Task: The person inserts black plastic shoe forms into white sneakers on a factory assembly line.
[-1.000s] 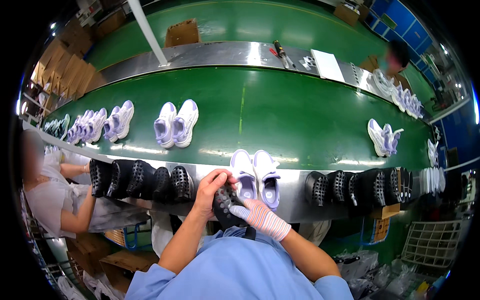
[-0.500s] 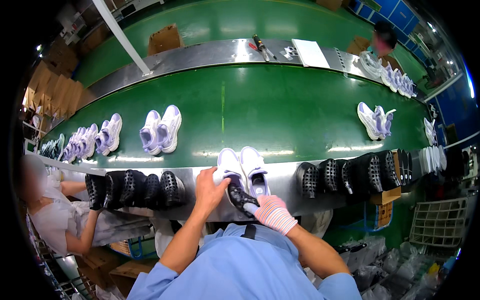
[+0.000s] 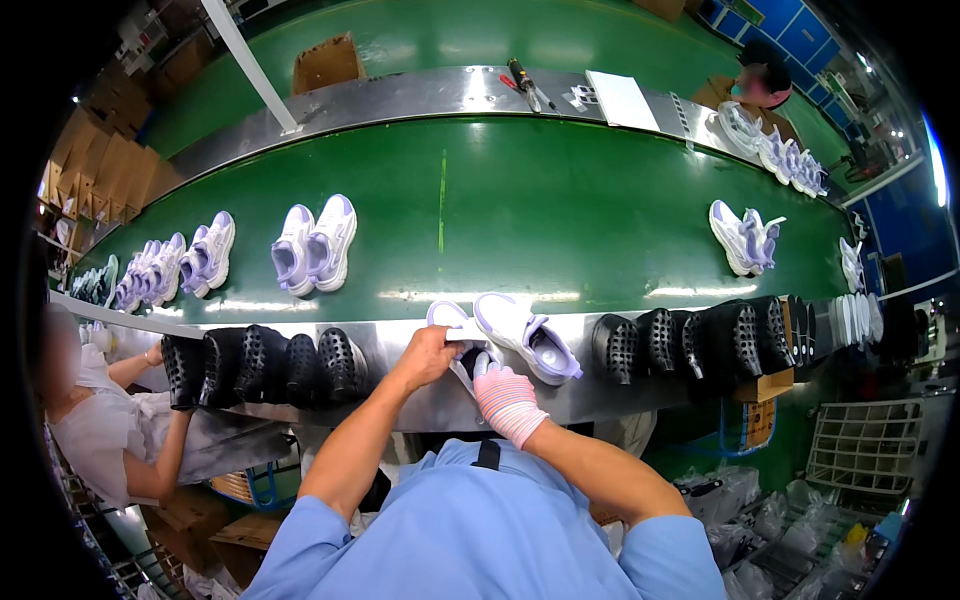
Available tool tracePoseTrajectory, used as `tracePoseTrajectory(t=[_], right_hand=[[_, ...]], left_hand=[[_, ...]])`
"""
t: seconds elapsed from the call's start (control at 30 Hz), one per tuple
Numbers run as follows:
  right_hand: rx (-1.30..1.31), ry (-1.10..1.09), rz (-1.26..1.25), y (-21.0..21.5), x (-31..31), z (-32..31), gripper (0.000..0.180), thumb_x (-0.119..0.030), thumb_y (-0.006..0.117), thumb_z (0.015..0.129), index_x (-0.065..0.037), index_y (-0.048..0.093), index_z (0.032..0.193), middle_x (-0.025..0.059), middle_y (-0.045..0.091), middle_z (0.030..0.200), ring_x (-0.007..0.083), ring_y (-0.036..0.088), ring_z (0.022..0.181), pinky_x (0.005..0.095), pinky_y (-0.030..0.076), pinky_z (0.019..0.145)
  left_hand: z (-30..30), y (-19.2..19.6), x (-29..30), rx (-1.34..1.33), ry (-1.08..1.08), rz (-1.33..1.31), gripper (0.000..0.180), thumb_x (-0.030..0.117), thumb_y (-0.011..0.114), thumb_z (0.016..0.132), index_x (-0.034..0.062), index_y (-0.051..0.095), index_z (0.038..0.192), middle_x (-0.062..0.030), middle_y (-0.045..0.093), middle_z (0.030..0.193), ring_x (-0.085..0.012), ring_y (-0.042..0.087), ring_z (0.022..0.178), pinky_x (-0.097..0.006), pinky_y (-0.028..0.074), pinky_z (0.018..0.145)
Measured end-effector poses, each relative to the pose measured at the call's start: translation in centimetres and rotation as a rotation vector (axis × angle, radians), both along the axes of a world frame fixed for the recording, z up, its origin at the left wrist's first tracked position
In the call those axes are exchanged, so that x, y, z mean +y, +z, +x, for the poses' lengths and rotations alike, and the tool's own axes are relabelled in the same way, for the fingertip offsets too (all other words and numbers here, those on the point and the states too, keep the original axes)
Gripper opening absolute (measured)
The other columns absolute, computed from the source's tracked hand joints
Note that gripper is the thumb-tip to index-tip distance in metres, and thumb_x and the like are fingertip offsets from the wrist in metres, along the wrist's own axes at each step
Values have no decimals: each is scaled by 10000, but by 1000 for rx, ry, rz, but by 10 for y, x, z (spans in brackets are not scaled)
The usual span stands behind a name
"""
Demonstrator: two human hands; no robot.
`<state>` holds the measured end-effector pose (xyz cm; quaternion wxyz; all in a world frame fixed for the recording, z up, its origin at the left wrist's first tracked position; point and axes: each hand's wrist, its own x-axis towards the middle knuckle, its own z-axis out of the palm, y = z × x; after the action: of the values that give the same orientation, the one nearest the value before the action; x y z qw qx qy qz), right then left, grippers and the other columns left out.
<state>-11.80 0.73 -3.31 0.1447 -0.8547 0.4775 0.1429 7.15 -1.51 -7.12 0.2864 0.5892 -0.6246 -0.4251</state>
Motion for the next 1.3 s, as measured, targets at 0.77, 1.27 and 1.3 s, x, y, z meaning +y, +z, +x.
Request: tracePoseTrajectory(t=[0.77,1.27,1.3], right_hand=[[-371,-514,168,-47,-10,15,453,-450,715,896,-40,663,1083,231,715,991,417,693,950,502,552,827],[-360,293,101,-2,-51,40,324,-138,625,764,-91,702,1075,220,698,1071,441,633,1075,517,503,943],[-433,147,268,-10,-54,44,279,-200,648,827,-62,696,1064,195,702,1120,373,639,1131,481,481,1001]], left_hand=[[-4,-25,61,-106,218,161,765,82,687,833,195,447,1551,-273,681,1100,-447,668,1025,-522,520,914],[2,-20,63,-83,433,91,515,-8,746,778,74,642,1275,-223,672,1038,-429,666,968,-491,540,855],[3,-13,64,-72,413,76,520,-8,746,774,75,637,1276,-223,670,1028,-432,665,960,-493,540,856]])
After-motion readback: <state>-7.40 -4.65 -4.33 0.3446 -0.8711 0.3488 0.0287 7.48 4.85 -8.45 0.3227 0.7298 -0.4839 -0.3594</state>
